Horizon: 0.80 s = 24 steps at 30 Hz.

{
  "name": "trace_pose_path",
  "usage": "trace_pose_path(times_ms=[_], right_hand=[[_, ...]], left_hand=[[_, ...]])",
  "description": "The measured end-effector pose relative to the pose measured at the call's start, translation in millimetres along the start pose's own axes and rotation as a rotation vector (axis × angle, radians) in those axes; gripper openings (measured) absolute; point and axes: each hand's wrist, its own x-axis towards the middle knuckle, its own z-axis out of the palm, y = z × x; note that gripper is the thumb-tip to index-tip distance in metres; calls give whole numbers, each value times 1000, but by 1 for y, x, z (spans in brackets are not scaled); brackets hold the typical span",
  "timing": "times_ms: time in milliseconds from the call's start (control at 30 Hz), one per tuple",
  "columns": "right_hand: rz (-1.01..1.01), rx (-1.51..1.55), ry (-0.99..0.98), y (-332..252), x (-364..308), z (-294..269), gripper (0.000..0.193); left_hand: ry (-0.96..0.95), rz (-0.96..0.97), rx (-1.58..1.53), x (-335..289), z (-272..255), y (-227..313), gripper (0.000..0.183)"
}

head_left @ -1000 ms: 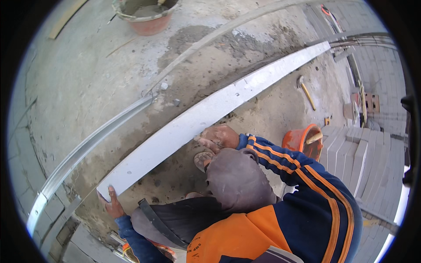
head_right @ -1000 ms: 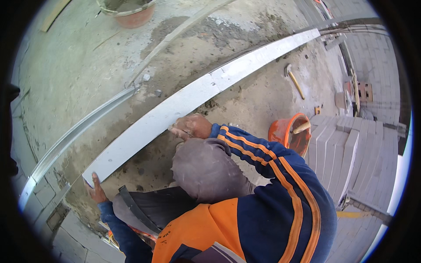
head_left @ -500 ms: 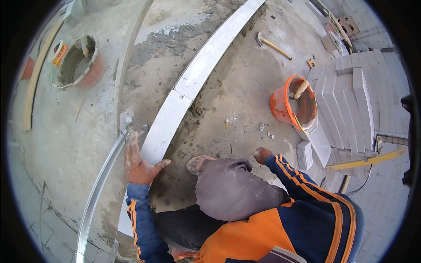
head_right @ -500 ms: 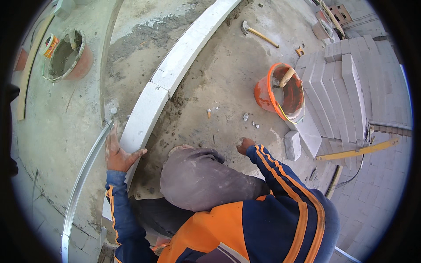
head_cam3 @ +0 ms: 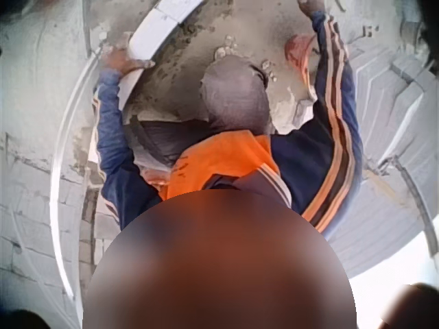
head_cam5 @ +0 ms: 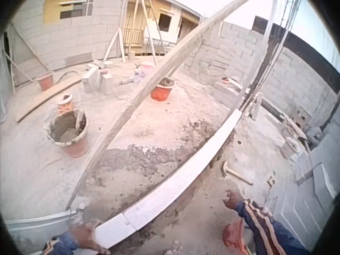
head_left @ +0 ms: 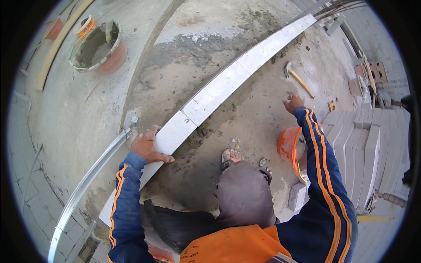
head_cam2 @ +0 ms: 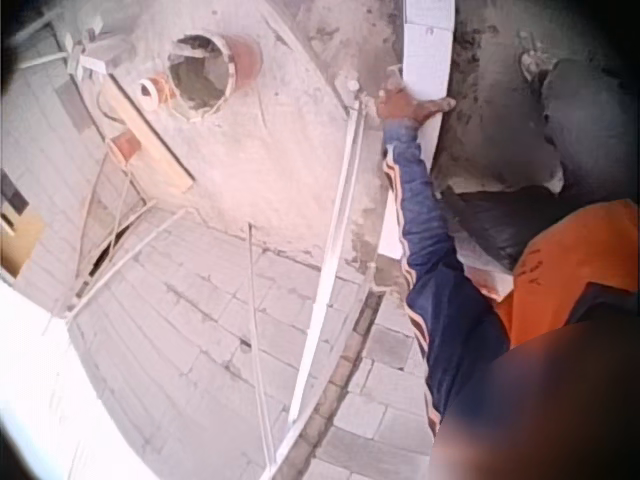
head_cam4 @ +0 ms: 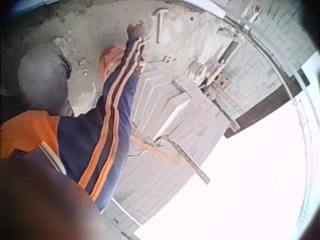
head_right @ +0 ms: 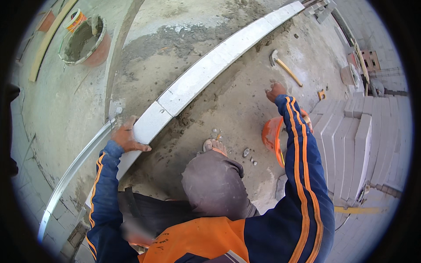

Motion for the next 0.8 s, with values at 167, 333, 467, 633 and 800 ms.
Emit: trace_pose_path(times_ms=[167, 333, 467, 633, 800], right_hand=[[316, -351, -151, 90, 144, 33, 83], [320, -367, -80, 161, 231, 65, 80], [188, -492, -183, 250, 302, 107, 78], [-298, -763, -279, 289, 346, 143, 70], [144, -374, -190, 234, 317, 104, 50]], left_hand=[[-4, -6, -50, -9, -6, 9, 102], [-41, -135, -44, -12, -11, 24, 102], [10, -130, -66, -12, -10, 28, 102], [76, -88, -33, -14, -10, 28, 99], [41, -119, -96, -15, -9, 26, 102]])
